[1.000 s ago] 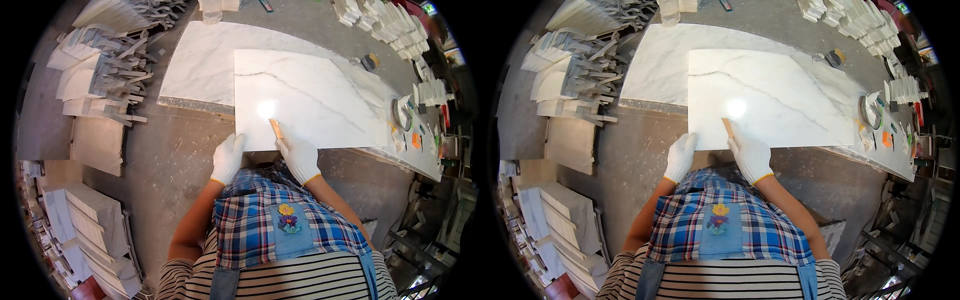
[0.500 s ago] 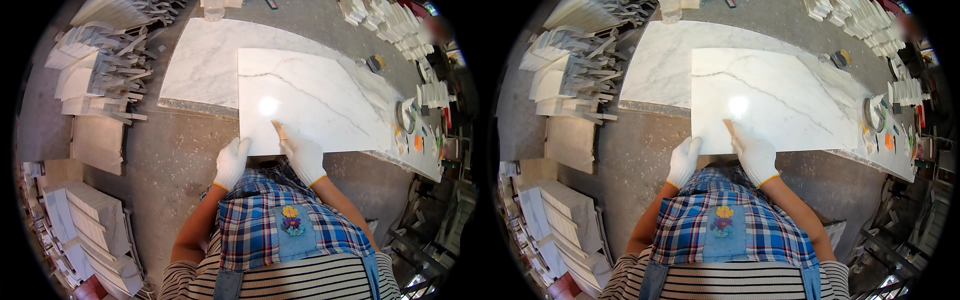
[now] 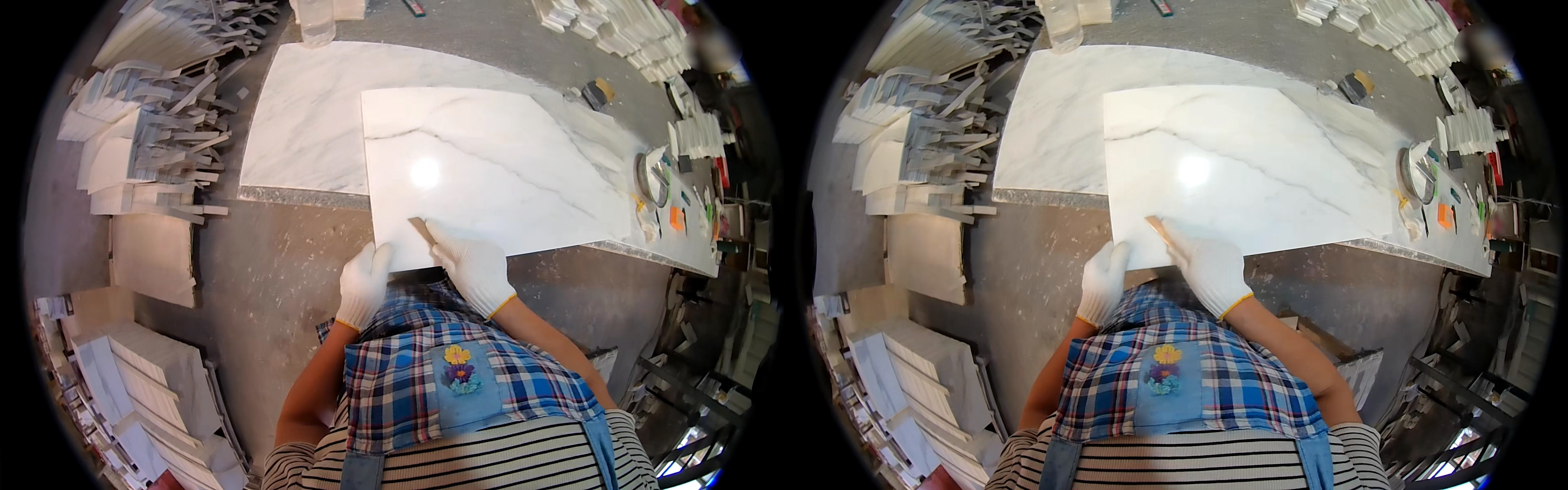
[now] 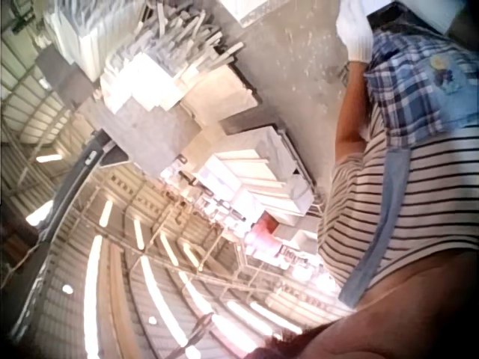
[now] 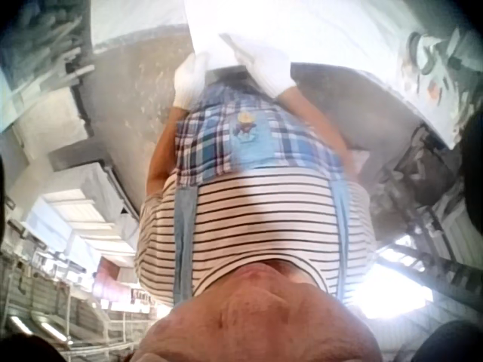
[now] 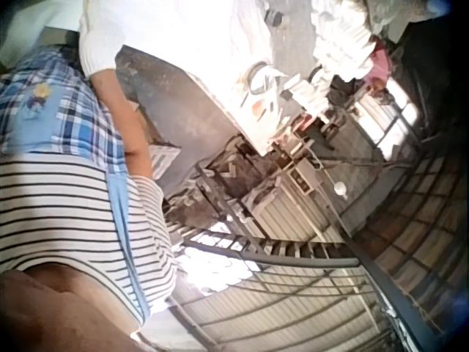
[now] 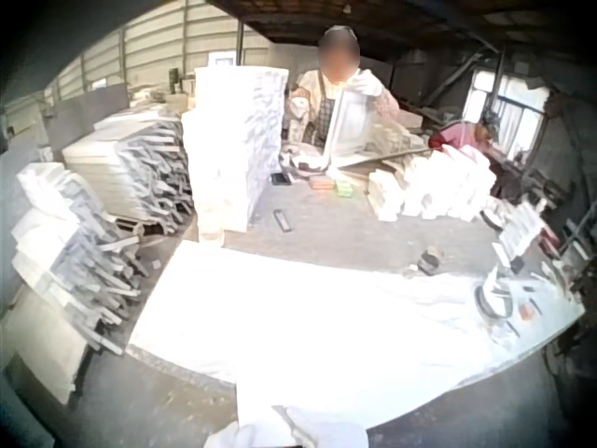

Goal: The person applies a white adhesive substance to the surface of a large rectangular tile using a metal trowel. They scoop the adhesive from a metal container and spread it evenly across the tile's surface, then lift and inspect the tile before placing it back down.

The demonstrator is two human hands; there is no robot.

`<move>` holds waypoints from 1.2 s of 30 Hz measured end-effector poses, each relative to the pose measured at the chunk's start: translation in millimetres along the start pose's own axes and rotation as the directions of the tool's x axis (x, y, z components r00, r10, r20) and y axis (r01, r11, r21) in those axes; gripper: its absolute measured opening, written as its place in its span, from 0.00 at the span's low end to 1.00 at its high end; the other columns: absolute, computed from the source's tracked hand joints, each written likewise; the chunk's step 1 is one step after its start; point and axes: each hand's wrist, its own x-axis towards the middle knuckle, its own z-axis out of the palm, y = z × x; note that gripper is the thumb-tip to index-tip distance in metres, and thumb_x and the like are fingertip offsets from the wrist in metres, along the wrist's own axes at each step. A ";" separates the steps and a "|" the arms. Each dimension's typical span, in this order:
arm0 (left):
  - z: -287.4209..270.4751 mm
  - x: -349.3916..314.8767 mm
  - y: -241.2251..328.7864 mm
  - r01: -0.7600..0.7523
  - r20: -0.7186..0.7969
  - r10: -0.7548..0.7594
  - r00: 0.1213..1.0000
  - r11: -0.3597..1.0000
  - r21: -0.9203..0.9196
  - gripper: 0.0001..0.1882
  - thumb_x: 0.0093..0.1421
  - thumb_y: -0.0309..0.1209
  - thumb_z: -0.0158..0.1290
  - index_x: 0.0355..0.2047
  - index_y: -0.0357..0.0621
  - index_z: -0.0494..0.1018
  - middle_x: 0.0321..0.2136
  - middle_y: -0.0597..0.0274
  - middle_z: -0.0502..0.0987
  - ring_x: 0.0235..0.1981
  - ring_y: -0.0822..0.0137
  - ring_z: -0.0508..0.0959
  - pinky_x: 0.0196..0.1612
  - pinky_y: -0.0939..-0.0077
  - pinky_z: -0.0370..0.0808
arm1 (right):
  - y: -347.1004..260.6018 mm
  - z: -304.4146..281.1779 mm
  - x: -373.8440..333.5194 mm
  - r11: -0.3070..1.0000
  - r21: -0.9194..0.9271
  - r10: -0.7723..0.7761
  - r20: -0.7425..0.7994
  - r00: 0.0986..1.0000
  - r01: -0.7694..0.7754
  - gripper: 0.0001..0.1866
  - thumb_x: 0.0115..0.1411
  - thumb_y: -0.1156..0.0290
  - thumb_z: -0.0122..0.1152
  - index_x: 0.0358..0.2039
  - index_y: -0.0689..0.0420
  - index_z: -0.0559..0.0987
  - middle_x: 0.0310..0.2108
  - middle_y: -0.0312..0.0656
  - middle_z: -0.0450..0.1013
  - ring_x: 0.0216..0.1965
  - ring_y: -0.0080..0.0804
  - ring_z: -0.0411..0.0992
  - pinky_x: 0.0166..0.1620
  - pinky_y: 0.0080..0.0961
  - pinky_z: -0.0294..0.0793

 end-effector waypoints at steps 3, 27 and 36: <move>-1.7 1.2 0.4 -0.001 -0.009 0.001 1.000 1.000 0.014 0.26 0.72 0.50 0.47 0.33 0.36 0.75 0.28 0.39 0.78 0.32 0.41 0.80 0.38 0.55 0.75 | 4.1 -17.0 9.7 0.986 0.018 0.159 0.131 0.979 -0.163 0.25 0.72 0.51 0.52 0.66 0.37 0.75 0.34 0.51 0.82 0.34 0.52 0.79 0.39 0.42 0.77; -5.2 1.2 1.0 -0.012 0.019 0.012 1.000 1.000 0.009 0.25 0.71 0.49 0.48 0.33 0.36 0.74 0.28 0.39 0.78 0.32 0.42 0.79 0.39 0.56 0.74 | 49.7 -16.0 15.9 1.000 -0.009 -0.021 -0.058 0.998 0.021 0.23 0.71 0.56 0.54 0.66 0.37 0.73 0.34 0.50 0.80 0.35 0.52 0.78 0.37 0.45 0.75; -4.1 1.5 -1.8 -0.042 0.005 0.042 0.999 0.999 0.012 0.24 0.71 0.49 0.49 0.33 0.36 0.75 0.28 0.39 0.78 0.32 0.41 0.79 0.38 0.55 0.74 | 55.3 -6.4 15.3 0.994 0.104 -0.028 -0.114 0.993 0.040 0.23 0.70 0.55 0.56 0.65 0.35 0.75 0.34 0.49 0.81 0.35 0.50 0.79 0.39 0.42 0.76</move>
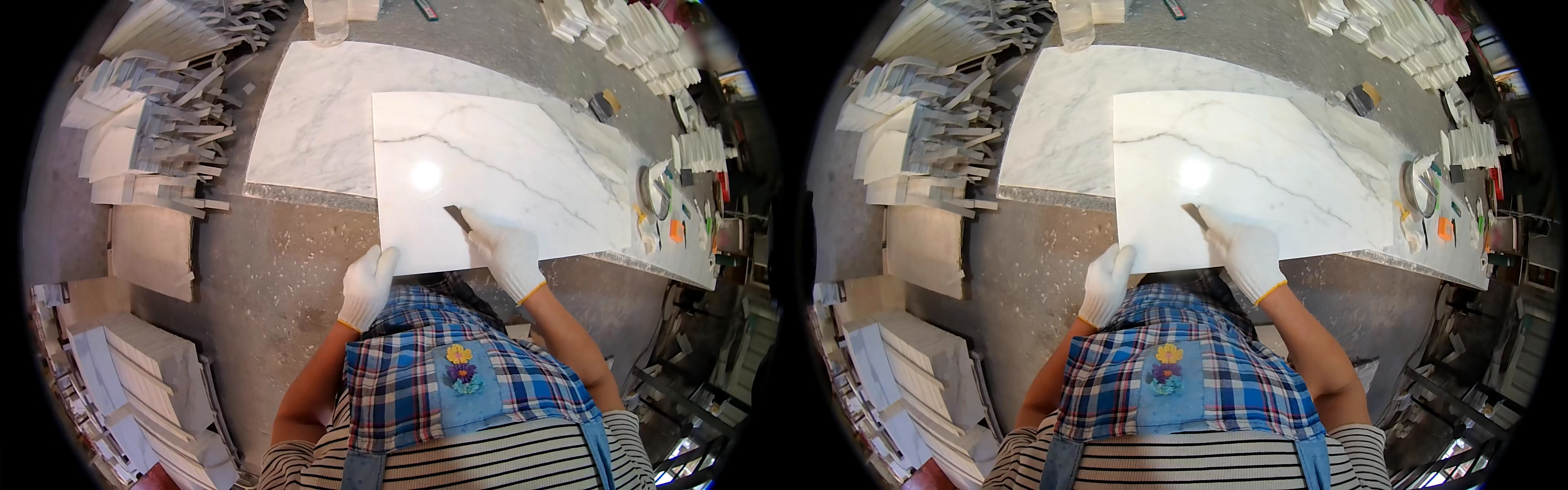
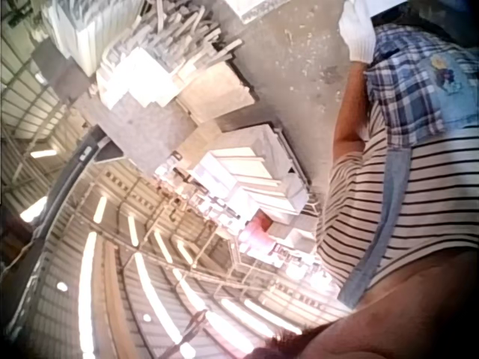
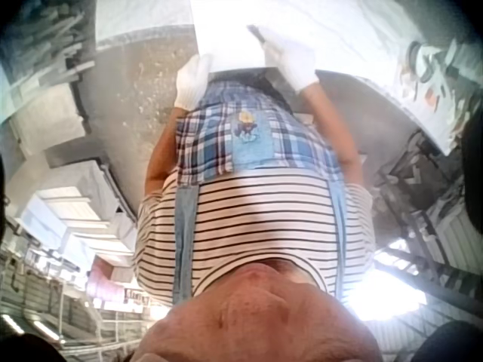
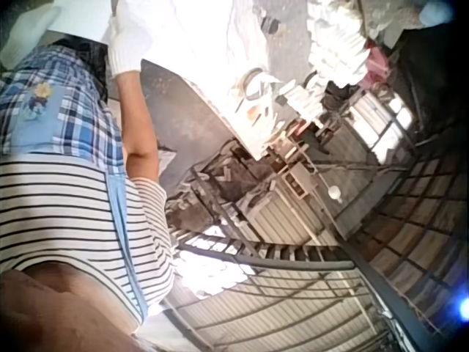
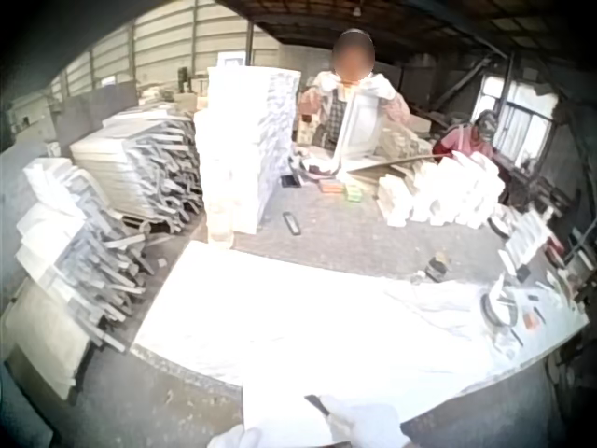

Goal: The person applies a white adhesive substance to the surface of a large rectangular tile using a metal trowel. They scoop the adhesive from a metal container and spread it evenly across the tile's surface, then lift and inspect the tile before placing it back down.

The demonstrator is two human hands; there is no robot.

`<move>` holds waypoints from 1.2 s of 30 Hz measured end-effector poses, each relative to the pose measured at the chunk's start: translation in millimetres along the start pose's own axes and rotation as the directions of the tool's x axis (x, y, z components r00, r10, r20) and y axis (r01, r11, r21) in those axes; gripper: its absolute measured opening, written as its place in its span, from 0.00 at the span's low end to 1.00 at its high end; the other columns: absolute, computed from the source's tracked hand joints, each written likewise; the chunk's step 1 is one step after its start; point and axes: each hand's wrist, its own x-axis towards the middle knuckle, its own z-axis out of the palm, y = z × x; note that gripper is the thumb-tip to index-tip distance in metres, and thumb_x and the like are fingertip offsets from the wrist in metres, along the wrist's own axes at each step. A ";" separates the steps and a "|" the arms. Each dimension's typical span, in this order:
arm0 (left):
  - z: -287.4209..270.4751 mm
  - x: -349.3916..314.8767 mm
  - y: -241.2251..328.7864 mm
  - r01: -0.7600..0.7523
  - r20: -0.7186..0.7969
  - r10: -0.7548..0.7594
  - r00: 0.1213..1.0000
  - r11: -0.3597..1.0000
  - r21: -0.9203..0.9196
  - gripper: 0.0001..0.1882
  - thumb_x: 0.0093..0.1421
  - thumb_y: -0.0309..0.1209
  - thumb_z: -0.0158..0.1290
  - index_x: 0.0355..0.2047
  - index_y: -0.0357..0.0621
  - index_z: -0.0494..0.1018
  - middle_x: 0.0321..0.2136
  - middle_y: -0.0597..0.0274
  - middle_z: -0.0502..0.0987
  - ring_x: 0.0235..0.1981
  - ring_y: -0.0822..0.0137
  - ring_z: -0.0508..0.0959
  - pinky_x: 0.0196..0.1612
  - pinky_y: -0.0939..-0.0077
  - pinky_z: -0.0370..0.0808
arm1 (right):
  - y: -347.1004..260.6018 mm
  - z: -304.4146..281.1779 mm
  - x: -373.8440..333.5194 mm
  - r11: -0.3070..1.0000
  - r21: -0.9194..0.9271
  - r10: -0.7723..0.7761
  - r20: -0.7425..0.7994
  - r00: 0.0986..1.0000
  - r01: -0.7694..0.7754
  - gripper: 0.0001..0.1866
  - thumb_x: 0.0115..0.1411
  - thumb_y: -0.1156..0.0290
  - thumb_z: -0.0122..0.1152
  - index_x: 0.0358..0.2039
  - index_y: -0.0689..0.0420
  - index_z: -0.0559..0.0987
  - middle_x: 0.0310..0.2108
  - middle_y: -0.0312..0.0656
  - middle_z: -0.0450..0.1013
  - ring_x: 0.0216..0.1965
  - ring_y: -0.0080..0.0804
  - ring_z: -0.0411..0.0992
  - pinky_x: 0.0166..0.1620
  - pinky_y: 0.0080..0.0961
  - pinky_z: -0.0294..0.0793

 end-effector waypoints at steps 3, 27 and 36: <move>-0.9 0.2 -0.8 0.011 -0.001 -0.011 1.000 1.000 -0.002 0.24 0.71 0.49 0.49 0.33 0.36 0.75 0.28 0.39 0.78 0.32 0.41 0.79 0.38 0.55 0.75 | -12.2 -13.6 3.4 0.999 0.000 0.051 0.085 0.995 -0.051 0.23 0.70 0.55 0.56 0.64 0.35 0.76 0.34 0.49 0.80 0.35 0.50 0.79 0.39 0.41 0.76; 0.9 -0.4 -6.2 0.015 -0.003 -0.015 1.000 1.000 0.005 0.26 0.71 0.50 0.47 0.33 0.36 0.75 0.30 0.36 0.78 0.35 0.36 0.79 0.39 0.50 0.74 | -48.4 -24.9 42.6 0.937 -0.337 0.018 0.324 0.946 0.097 0.18 0.70 0.56 0.52 0.60 0.37 0.74 0.29 0.50 0.80 0.29 0.54 0.78 0.32 0.50 0.74; 1.8 0.2 -6.7 0.000 -0.018 0.000 1.000 1.000 0.009 0.26 0.71 0.50 0.48 0.32 0.37 0.74 0.29 0.36 0.78 0.35 0.36 0.79 0.39 0.50 0.74 | -48.3 -29.0 49.9 0.916 -0.352 -0.057 0.363 0.930 0.193 0.18 0.70 0.58 0.51 0.59 0.38 0.74 0.29 0.48 0.80 0.30 0.55 0.78 0.32 0.48 0.74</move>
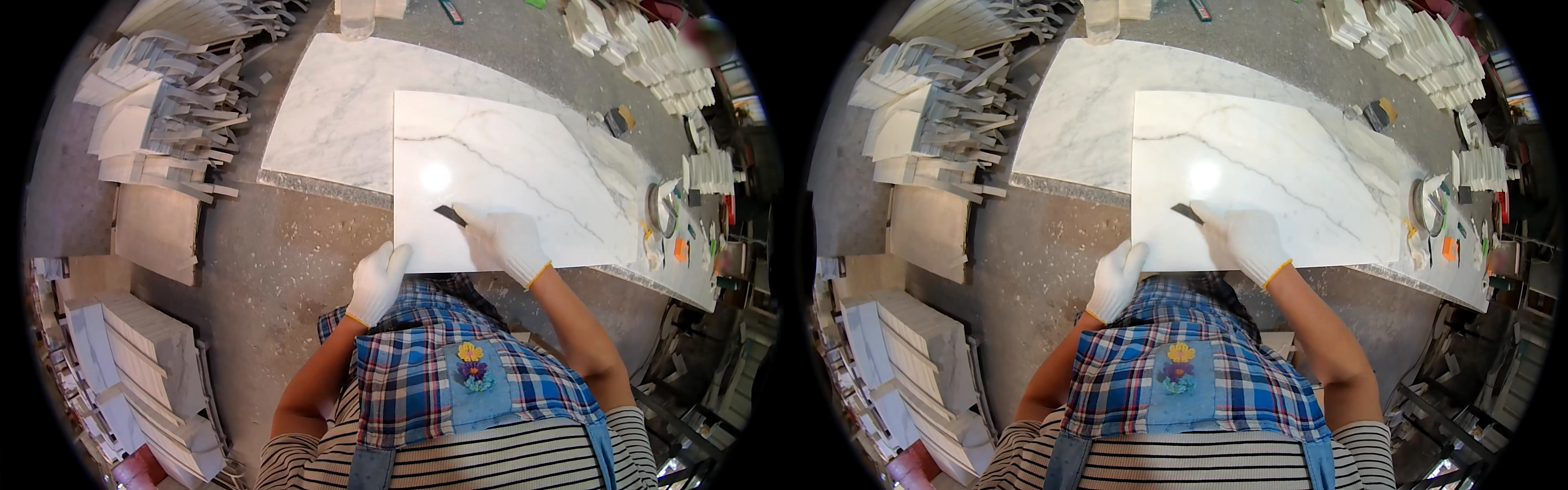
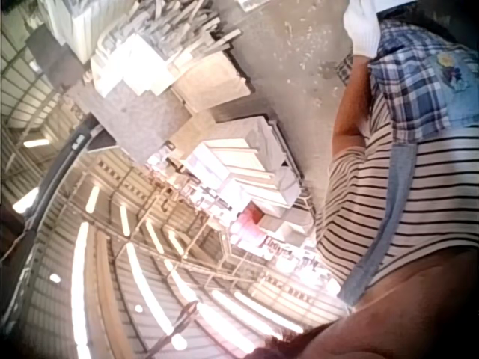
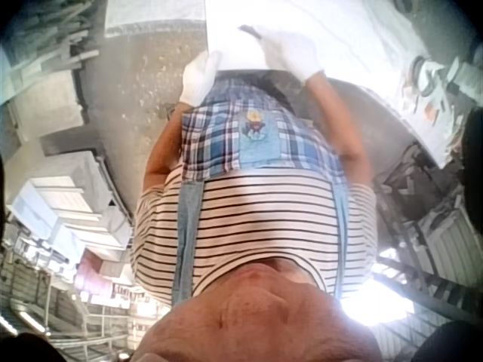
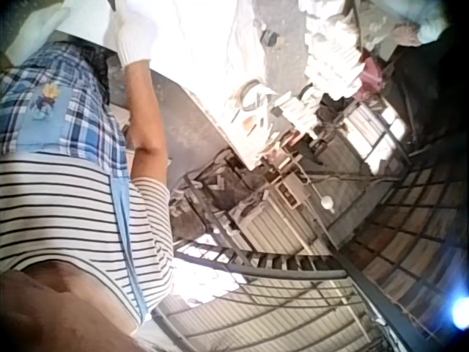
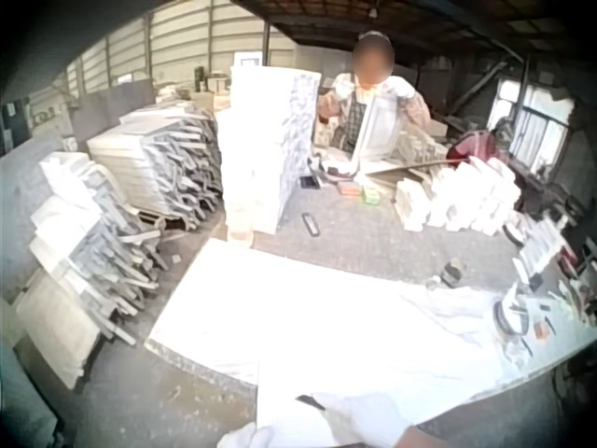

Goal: The person applies a white adhesive substance to the surface of a large rectangular tile using a metal trowel. They scoop the adhesive from a metal container and spread it evenly across the tile's surface, then lift and inspect the tile before placing it back down.

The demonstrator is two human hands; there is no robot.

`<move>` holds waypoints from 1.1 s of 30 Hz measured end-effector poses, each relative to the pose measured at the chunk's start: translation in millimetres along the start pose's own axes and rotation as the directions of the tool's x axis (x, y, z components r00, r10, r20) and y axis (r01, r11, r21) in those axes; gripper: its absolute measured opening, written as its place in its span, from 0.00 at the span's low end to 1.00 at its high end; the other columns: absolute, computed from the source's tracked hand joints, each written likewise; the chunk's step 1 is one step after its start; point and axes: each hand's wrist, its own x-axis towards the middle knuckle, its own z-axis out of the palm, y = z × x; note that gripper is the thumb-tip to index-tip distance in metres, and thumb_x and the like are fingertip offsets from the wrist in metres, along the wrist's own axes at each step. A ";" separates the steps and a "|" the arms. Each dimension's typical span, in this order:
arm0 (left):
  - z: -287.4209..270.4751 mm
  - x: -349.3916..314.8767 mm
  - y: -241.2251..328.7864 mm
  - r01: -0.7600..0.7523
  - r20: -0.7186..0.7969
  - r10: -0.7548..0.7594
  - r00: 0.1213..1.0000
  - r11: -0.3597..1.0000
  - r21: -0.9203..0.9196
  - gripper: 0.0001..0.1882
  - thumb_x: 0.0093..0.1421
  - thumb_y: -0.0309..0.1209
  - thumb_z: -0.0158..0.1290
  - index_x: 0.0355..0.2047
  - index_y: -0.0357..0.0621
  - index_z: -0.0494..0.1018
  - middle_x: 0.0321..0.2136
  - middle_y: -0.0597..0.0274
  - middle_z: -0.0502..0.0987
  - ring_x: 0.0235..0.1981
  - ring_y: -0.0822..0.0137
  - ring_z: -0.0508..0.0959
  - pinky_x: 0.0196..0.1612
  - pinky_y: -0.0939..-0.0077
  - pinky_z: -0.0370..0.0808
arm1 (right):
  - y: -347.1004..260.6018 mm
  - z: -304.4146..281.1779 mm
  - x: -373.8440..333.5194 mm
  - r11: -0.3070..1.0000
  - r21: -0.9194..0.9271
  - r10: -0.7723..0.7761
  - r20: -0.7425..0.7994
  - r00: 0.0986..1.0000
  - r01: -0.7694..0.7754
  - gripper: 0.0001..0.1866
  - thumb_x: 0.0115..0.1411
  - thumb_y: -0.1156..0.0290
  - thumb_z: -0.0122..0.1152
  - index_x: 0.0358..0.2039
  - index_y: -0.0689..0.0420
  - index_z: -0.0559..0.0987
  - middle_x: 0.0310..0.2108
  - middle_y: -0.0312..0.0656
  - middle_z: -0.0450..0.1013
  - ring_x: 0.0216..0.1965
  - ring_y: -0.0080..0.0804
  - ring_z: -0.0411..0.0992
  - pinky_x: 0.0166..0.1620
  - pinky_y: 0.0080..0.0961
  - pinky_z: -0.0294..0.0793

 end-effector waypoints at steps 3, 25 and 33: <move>-1.7 -1.5 1.9 0.006 0.010 -0.006 1.000 1.000 0.008 0.25 0.71 0.50 0.48 0.33 0.37 0.75 0.29 0.36 0.78 0.35 0.35 0.79 0.39 0.50 0.74 | -5.2 -5.0 -0.1 0.995 0.091 -0.034 -0.106 0.994 0.044 0.17 0.70 0.59 0.51 0.58 0.38 0.74 0.29 0.48 0.80 0.29 0.55 0.78 0.32 0.48 0.74; -2.6 -2.4 4.8 0.054 0.020 -0.054 0.998 0.998 0.036 0.26 0.71 0.52 0.48 0.33 0.38 0.74 0.31 0.36 0.79 0.36 0.35 0.79 0.40 0.49 0.74 | -25.6 -28.9 5.8 0.998 -0.008 -0.069 0.091 0.993 0.070 0.21 0.70 0.63 0.47 0.62 0.40 0.74 0.29 0.50 0.80 0.29 0.53 0.79 0.32 0.47 0.74; -1.8 -1.7 4.2 0.045 0.014 -0.045 0.999 0.999 0.021 0.27 0.71 0.52 0.47 0.33 0.37 0.75 0.31 0.36 0.79 0.36 0.35 0.79 0.41 0.49 0.74 | -27.8 -23.5 6.7 0.998 -0.019 -0.049 0.166 0.985 0.053 0.19 0.69 0.63 0.49 0.60 0.41 0.74 0.28 0.50 0.80 0.28 0.52 0.79 0.31 0.47 0.74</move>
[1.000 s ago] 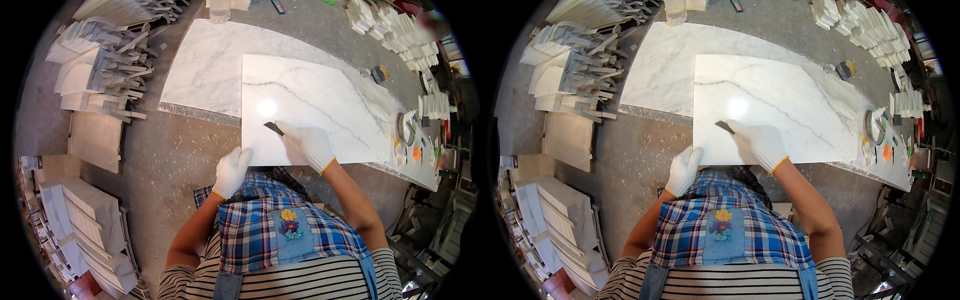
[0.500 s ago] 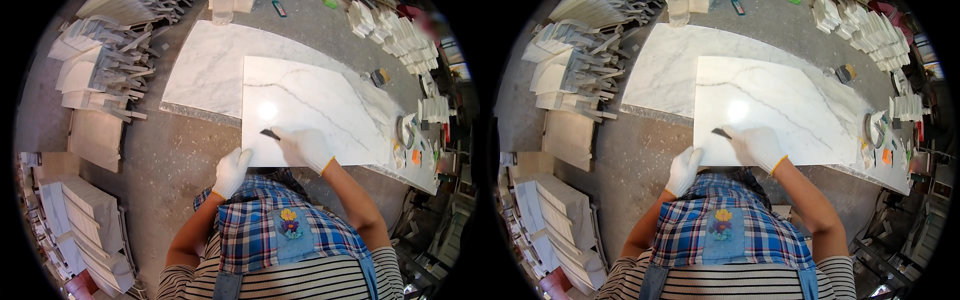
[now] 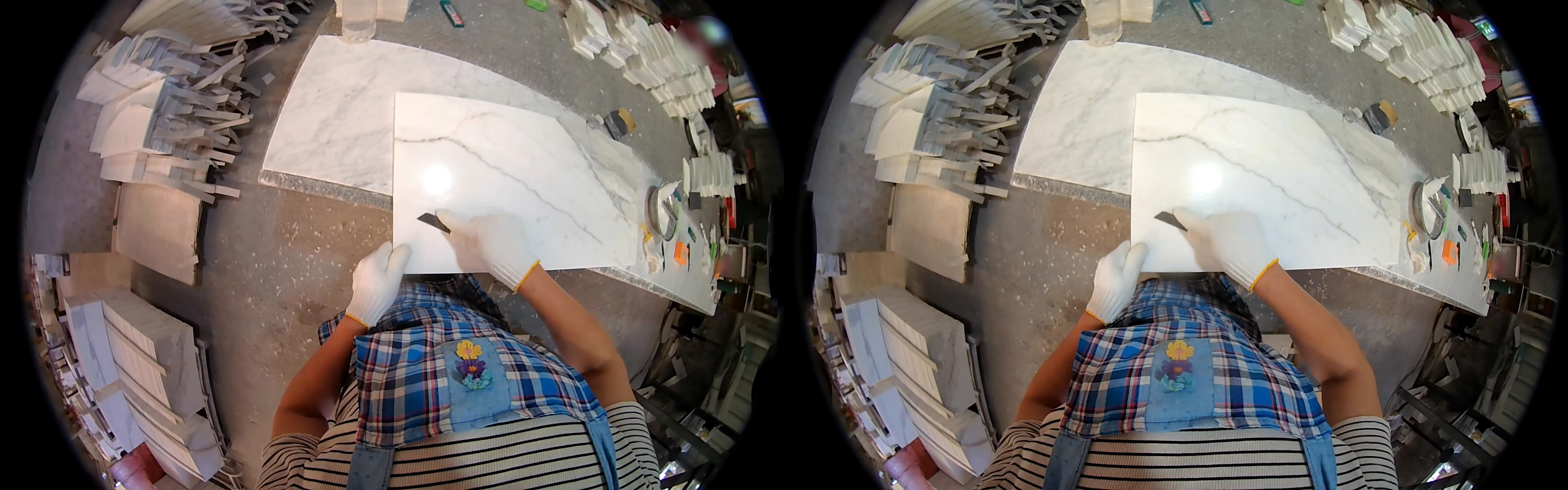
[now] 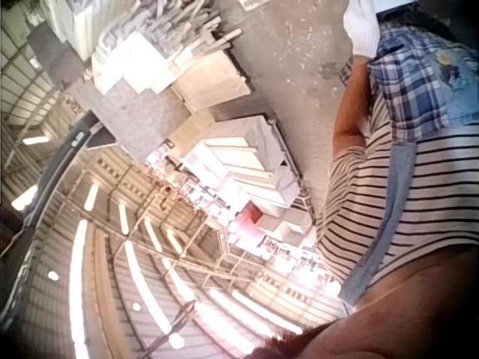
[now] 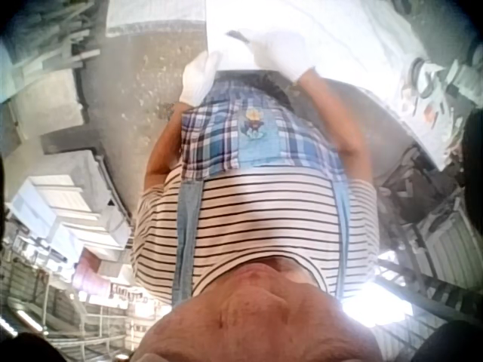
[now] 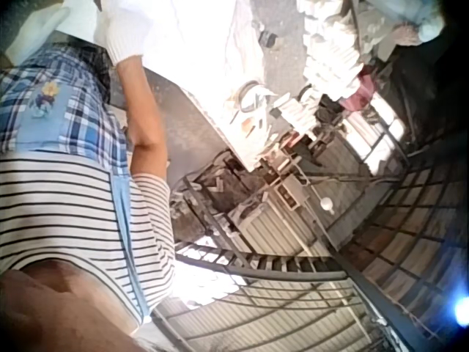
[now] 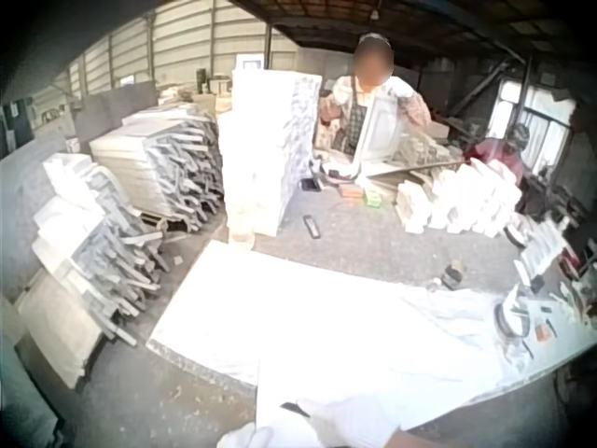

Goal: The person applies a white adhesive substance to the surface of a large rectangular tile using a metal trowel. They scoop the adhesive from a metal container and spread it evenly across the tile's surface, then lift and inspect the tile before placing it back down.

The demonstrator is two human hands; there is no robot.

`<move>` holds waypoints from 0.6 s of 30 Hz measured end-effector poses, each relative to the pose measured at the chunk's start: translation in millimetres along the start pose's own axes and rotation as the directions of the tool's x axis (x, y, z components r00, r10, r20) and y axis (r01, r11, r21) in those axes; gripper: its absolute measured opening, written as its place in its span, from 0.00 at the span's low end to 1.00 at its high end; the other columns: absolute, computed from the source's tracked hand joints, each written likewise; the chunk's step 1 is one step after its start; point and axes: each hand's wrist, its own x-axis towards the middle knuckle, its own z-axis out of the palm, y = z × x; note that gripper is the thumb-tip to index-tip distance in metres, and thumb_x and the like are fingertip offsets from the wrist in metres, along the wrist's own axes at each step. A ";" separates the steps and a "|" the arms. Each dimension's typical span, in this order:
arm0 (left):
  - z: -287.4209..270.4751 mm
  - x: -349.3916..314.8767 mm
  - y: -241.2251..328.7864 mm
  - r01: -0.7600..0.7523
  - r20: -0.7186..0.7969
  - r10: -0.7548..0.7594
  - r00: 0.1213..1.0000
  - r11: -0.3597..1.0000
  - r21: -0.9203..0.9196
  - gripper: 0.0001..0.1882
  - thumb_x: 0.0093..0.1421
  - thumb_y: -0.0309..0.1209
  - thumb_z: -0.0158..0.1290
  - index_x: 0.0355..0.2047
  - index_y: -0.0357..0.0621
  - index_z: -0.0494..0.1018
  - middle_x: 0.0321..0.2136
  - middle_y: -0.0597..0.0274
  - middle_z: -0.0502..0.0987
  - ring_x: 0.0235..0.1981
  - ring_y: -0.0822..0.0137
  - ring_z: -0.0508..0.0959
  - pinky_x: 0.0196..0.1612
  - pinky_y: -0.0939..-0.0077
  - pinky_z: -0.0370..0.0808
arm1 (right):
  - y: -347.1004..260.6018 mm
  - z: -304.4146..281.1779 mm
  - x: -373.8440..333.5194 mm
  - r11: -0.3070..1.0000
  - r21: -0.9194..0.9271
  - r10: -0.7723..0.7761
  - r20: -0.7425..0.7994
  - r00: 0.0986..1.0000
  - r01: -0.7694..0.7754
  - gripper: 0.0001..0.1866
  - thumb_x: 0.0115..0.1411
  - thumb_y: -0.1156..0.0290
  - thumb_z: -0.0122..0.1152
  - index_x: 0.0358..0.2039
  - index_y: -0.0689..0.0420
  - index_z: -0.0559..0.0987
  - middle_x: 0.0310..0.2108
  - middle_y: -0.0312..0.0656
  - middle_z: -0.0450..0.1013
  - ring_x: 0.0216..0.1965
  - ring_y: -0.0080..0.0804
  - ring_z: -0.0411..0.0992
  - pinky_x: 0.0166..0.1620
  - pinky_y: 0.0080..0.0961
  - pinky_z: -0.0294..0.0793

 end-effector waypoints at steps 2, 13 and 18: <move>0.0 0.2 0.3 -0.001 0.002 0.001 1.000 1.000 0.002 0.27 0.71 0.52 0.47 0.34 0.37 0.75 0.31 0.36 0.79 0.37 0.35 0.79 0.41 0.49 0.74 | 4.0 4.2 -0.8 0.999 0.030 0.020 -0.079 0.997 -0.018 0.18 0.69 0.63 0.49 0.58 0.42 0.76 0.28 0.50 0.80 0.29 0.52 0.79 0.32 0.47 0.74; -4.0 0.1 7.5 0.020 0.036 -0.020 0.999 1.000 -0.004 0.27 0.71 0.52 0.46 0.35 0.36 0.76 0.31 0.37 0.79 0.36 0.38 0.79 0.41 0.52 0.75 | 68.0 81.8 -22.3 0.812 0.583 0.260 -0.319 0.912 -0.028 0.24 0.69 0.49 0.56 0.62 0.43 0.78 0.37 0.48 0.82 0.37 0.48 0.80 0.41 0.38 0.77; -1.9 1.5 6.9 0.008 0.024 -0.007 1.000 1.000 -0.005 0.26 0.71 0.51 0.47 0.35 0.36 0.76 0.31 0.38 0.79 0.35 0.39 0.80 0.41 0.54 0.75 | 76.9 69.6 -25.6 0.863 0.505 0.300 -0.490 0.819 -0.014 0.23 0.70 0.49 0.56 0.60 0.42 0.80 0.38 0.48 0.82 0.37 0.45 0.80 0.42 0.35 0.76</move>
